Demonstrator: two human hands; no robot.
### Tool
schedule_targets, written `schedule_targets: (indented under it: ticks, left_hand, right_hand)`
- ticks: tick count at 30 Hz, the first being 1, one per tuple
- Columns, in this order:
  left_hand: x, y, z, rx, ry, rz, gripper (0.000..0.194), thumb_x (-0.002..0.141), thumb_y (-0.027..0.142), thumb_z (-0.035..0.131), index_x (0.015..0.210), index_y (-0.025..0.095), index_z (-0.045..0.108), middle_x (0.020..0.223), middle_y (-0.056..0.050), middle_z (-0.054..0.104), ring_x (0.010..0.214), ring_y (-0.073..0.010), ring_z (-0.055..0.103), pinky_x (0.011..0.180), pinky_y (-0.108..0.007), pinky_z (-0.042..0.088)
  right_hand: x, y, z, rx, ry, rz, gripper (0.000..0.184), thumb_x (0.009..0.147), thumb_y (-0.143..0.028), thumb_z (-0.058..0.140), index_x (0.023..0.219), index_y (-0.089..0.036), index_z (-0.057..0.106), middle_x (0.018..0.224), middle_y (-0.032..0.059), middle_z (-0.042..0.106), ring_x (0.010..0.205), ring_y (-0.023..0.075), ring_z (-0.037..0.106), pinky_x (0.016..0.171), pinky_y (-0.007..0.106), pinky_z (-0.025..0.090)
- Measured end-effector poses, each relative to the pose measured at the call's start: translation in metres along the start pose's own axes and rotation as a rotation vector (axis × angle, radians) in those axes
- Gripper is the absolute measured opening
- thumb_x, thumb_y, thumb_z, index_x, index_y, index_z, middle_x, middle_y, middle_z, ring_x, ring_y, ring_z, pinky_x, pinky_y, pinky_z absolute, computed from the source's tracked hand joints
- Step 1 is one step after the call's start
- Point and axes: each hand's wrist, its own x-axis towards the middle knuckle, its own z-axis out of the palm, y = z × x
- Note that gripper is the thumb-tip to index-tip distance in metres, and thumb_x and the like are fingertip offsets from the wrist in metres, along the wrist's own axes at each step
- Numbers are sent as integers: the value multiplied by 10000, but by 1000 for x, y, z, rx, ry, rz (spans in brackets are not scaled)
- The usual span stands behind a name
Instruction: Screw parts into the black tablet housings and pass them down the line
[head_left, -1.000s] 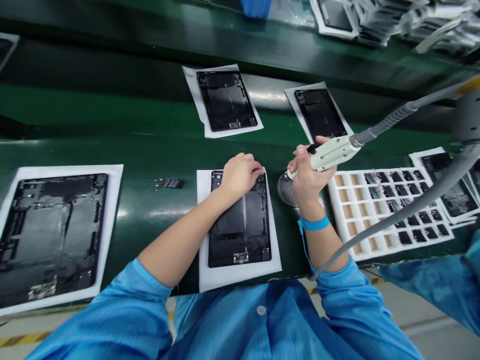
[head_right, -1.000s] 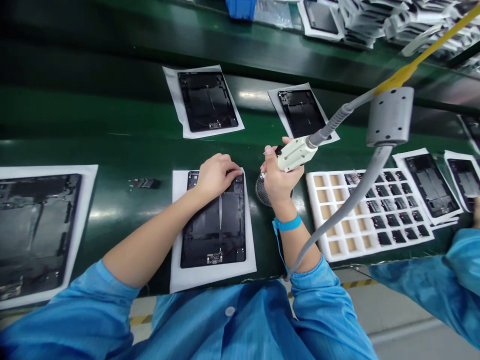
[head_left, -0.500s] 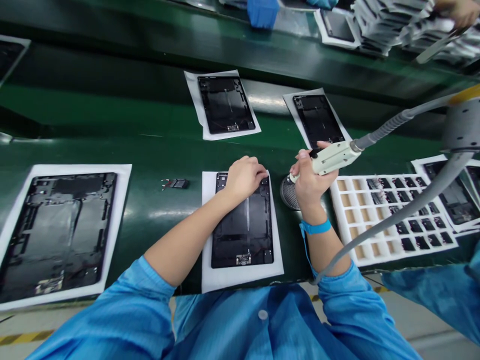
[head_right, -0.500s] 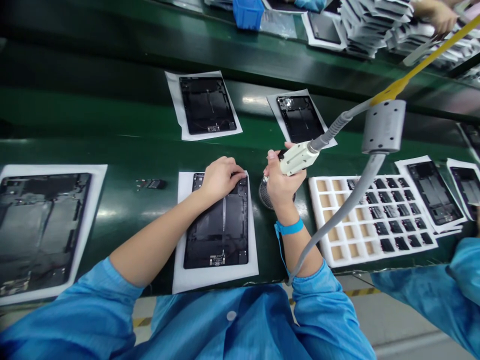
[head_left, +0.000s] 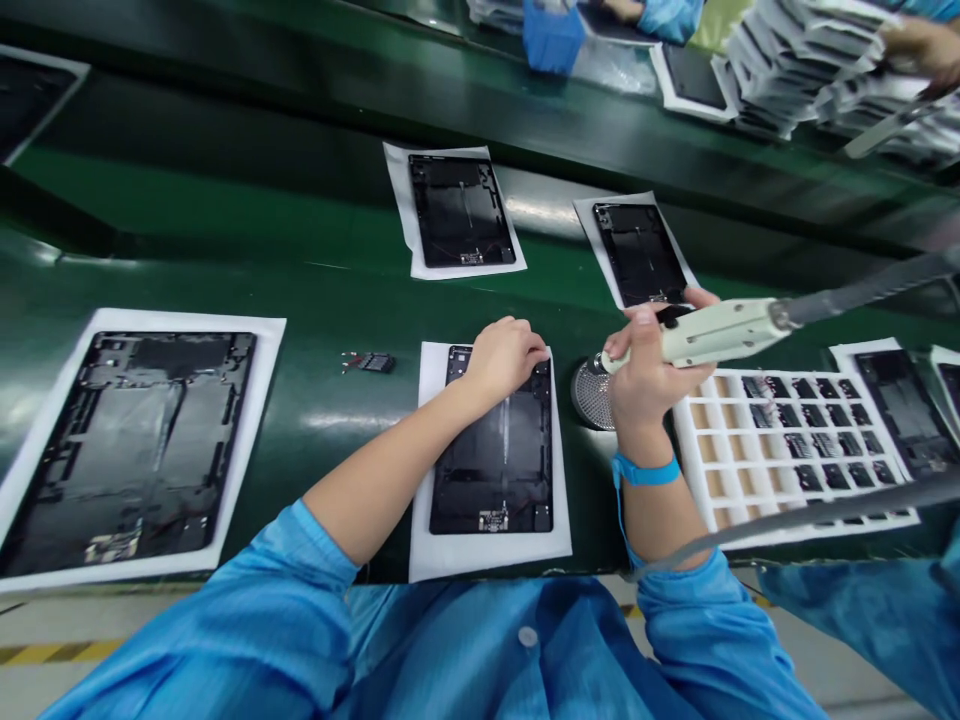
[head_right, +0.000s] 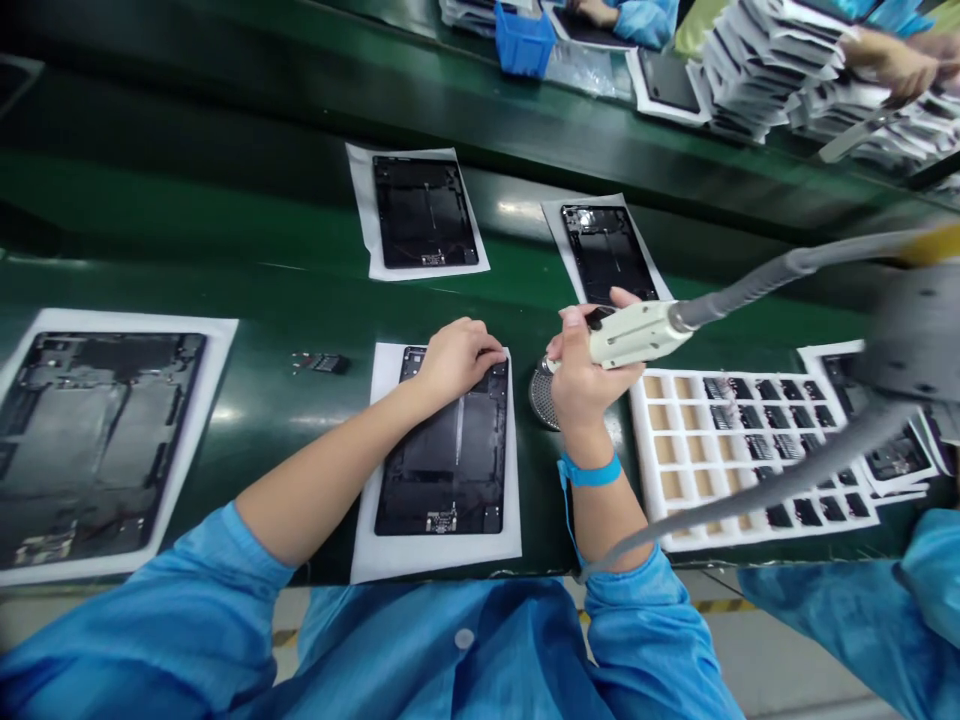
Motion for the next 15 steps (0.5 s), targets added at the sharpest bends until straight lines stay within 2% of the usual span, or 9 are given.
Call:
schedule_targets:
  ticks: [3,7,11,15]
  left_hand:
    - [1,0,0,4,0,18,171,1108,276,774,1108,241,942,1013,-92,797,1083,-293,709,904,-404,520]
    - [1,1,-1,33,-16,24,201,1108,232,739,1107,214,939,1016,-104,793,1072,-298,705,890,-406,510]
    - [1,2,-3,58,-17,47,248,1086,158,684,1070,202,927,1020,-110,782,1039,-292,684,875,-407,504]
    - [0,4,-5,66,-26,48,253,1079,150,668,1047,189,916,1026,-119,780,1036,-297,680,881,-413,501]
  right_hand:
    - [-3,-2,16,10,-40,23,527,914,-546,906,1289,-301,628,914,-61,755,465,53,523,486,265,517]
    - [-11,12,35,14,-97,103,559,885,-581,913,1246,-262,627,875,-66,758,456,49,537,490,259,504]
    - [-19,24,39,26,-116,90,578,884,-581,923,1263,-266,621,860,-77,756,441,41,530,491,254,503]
    - [-22,27,37,24,-141,70,558,908,-557,915,1278,-270,613,901,-64,770,458,43,552,496,252,515]
